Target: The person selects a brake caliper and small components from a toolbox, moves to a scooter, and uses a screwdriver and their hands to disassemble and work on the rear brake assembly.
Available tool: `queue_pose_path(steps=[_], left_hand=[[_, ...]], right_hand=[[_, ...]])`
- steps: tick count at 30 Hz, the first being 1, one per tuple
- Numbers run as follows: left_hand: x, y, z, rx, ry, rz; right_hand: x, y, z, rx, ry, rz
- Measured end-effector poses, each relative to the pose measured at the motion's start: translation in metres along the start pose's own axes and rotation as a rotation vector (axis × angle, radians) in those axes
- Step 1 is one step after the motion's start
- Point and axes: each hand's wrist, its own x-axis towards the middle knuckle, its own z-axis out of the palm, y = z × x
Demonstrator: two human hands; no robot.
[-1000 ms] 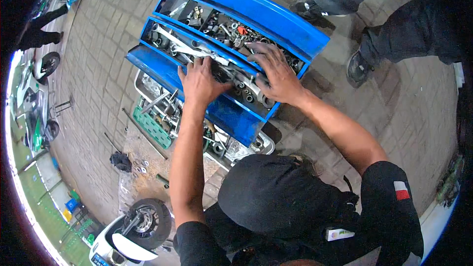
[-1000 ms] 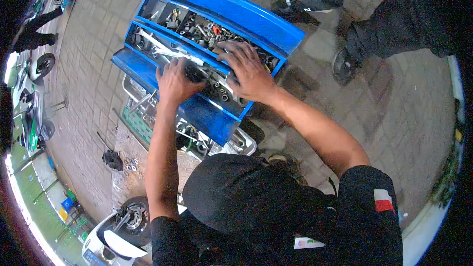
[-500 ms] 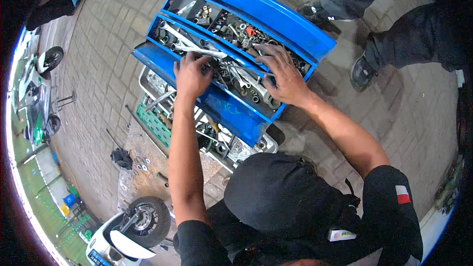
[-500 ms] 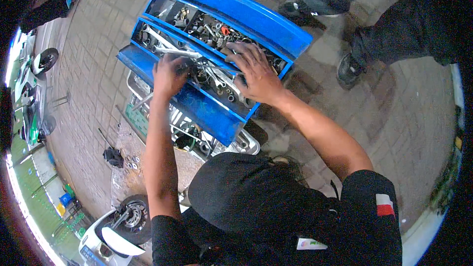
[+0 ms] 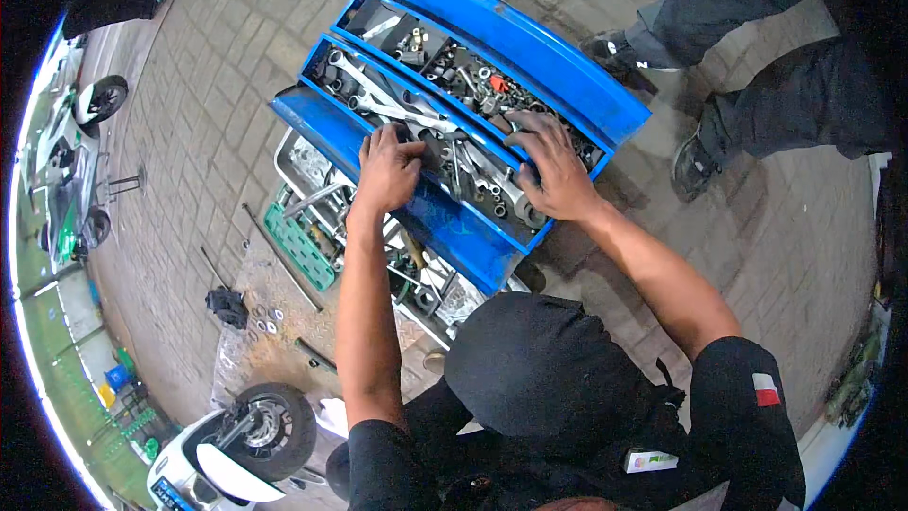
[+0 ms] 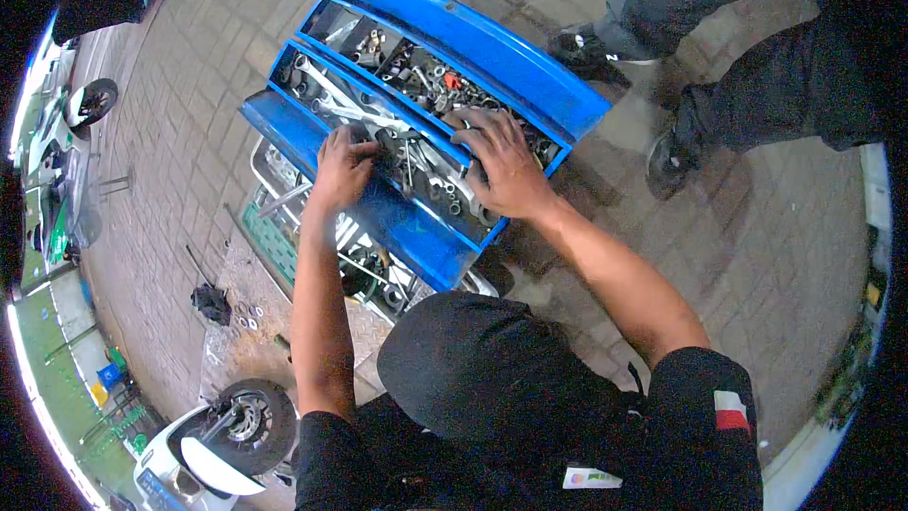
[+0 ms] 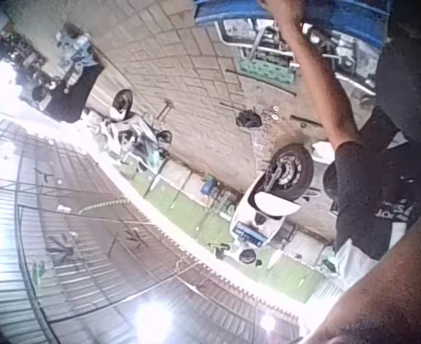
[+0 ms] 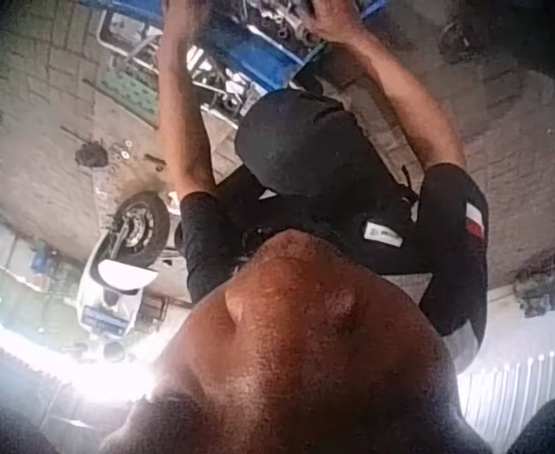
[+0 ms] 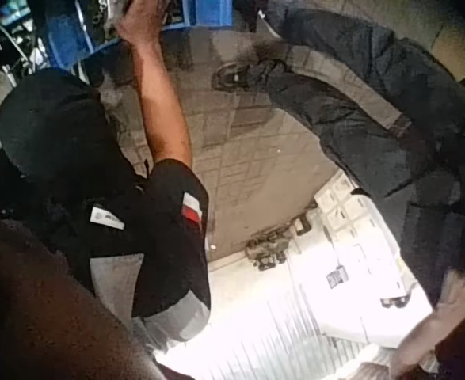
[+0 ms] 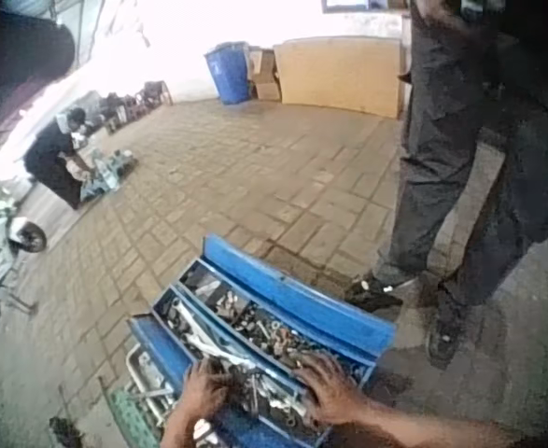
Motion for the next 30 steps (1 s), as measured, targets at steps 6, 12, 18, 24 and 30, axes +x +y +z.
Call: queue_pose_path(steps=[6,12,18,24,30], left_hand=[[0.011,-0.016,0.008,-0.328,0.175,-0.077],[0.017,0.004,0.008,0.275,0.271,0.023],[0.014,-0.011,-0.017,0.283,0.114,0.064],[0.006,-0.026,-0.026,0.163,0.141,0.033],[0.000,-0.024,-0.022,0.195,0.134,0.032]], right_hand=[[0.001,0.000,0.002,0.011,-0.024,-0.003],[0.000,0.000,0.004,-0.002,-0.041,0.004],[-0.002,0.000,0.006,-0.031,-0.056,0.013],[-0.001,0.000,0.003,-0.048,-0.065,0.000],[-0.002,0.001,0.005,-0.037,-0.062,0.015]])
